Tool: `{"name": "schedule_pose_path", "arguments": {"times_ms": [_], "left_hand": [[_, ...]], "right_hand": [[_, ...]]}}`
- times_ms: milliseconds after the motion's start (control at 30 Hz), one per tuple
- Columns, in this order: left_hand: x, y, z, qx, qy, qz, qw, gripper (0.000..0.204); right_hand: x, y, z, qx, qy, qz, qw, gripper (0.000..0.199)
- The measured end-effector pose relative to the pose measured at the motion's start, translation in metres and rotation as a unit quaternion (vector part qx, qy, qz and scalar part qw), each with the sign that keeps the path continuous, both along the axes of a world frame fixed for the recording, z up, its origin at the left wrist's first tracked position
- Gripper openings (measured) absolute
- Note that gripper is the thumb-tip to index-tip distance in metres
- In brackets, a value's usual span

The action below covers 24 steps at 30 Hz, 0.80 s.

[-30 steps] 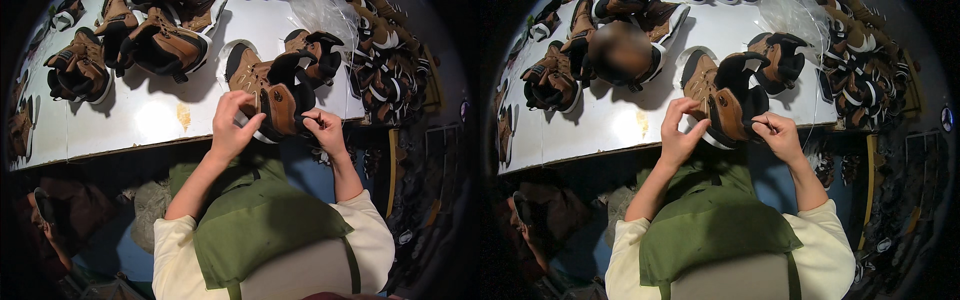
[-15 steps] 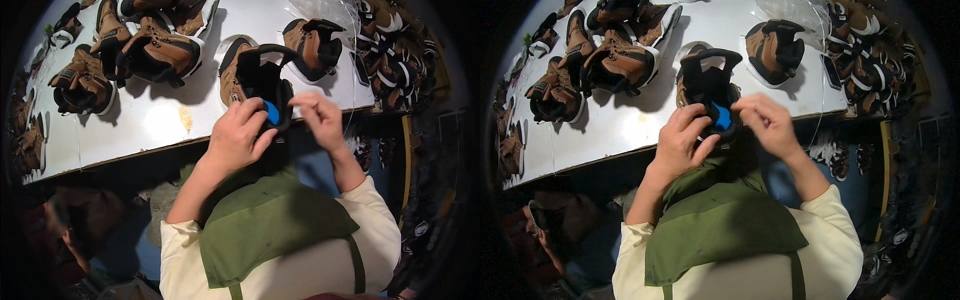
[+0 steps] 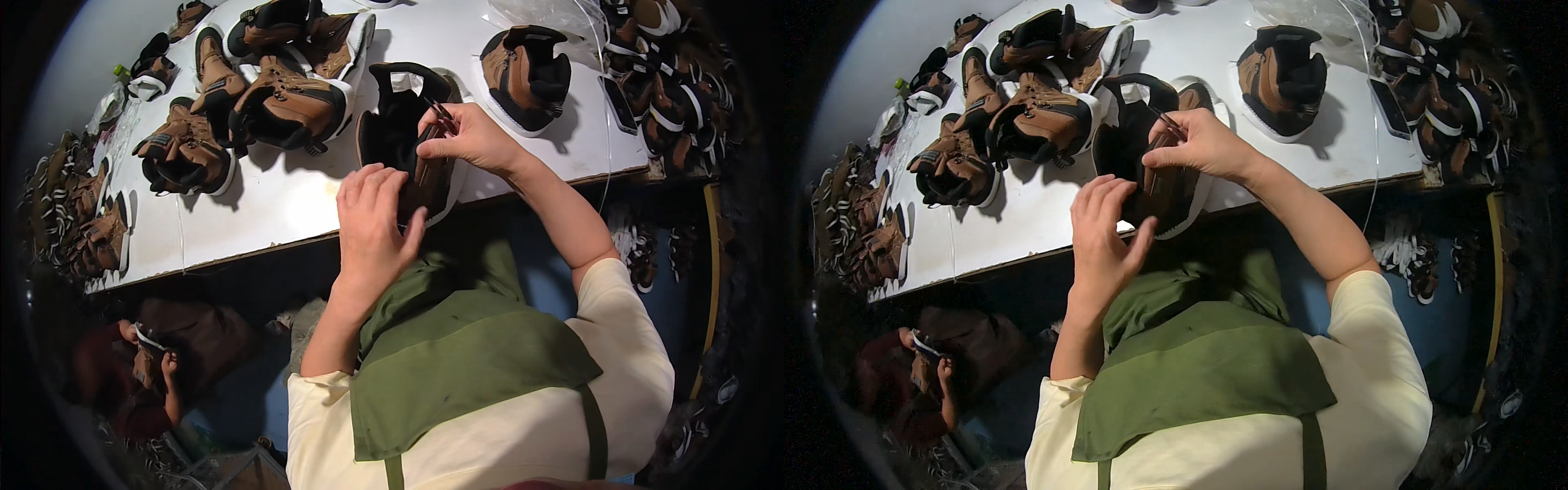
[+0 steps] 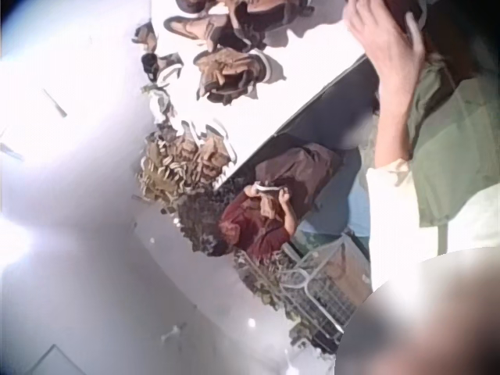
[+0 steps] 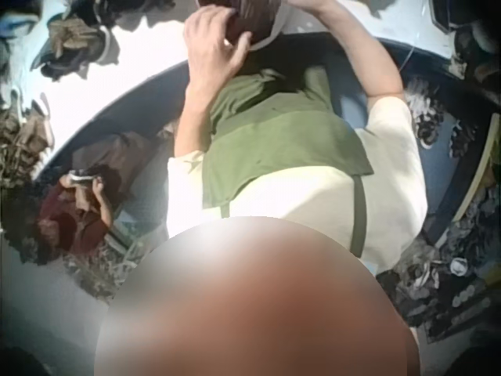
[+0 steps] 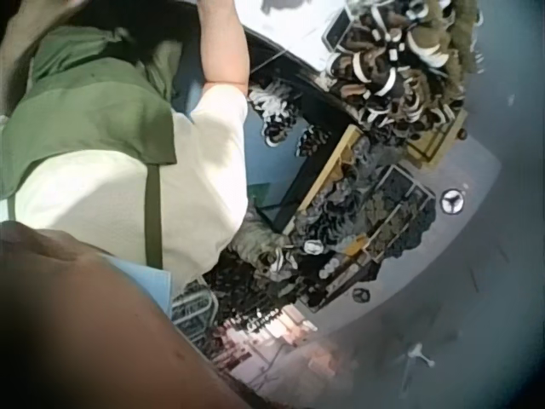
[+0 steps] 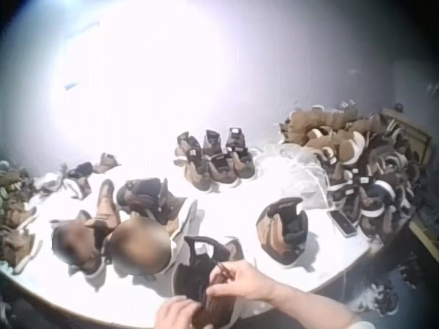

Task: The person uses a small metal tool to trim or adjust the upper and sole edge of a brown high-top sneaker. They repeatedly rotate the shoe, pull at the collar, and inspect the interior and exterior while working at a table with many similar shoes nearby.

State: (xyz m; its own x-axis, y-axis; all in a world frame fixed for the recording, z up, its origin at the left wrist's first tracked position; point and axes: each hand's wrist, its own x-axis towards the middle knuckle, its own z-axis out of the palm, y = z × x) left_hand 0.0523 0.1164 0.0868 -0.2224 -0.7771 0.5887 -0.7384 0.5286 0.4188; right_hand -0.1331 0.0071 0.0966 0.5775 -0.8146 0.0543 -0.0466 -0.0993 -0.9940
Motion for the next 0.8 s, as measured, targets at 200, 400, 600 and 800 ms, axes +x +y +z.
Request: {"name": "schedule_pose_path", "arguments": {"times_ms": [200,400,600,800], "left_hand": [[0.009,-0.002,-0.006,0.108,0.199,0.053,0.973,0.06],[0.027,-0.01,-0.004,0.216,0.293,0.01,0.931,0.062],[0.038,-0.017,-0.009,0.236,0.322,-0.028,0.916,0.056],[0.029,-0.022,-0.009,0.236,0.315,0.012,0.919,0.042]], "right_hand": [[0.02,0.003,0.007,-0.006,0.004,-0.008,1.0,0.024],[0.029,-0.003,0.007,-0.019,0.01,-0.008,1.0,0.024],[0.039,-0.006,0.004,-0.026,0.026,-0.035,0.999,0.027],[0.038,-0.007,0.002,-0.024,0.033,-0.034,0.999,0.026]]}}
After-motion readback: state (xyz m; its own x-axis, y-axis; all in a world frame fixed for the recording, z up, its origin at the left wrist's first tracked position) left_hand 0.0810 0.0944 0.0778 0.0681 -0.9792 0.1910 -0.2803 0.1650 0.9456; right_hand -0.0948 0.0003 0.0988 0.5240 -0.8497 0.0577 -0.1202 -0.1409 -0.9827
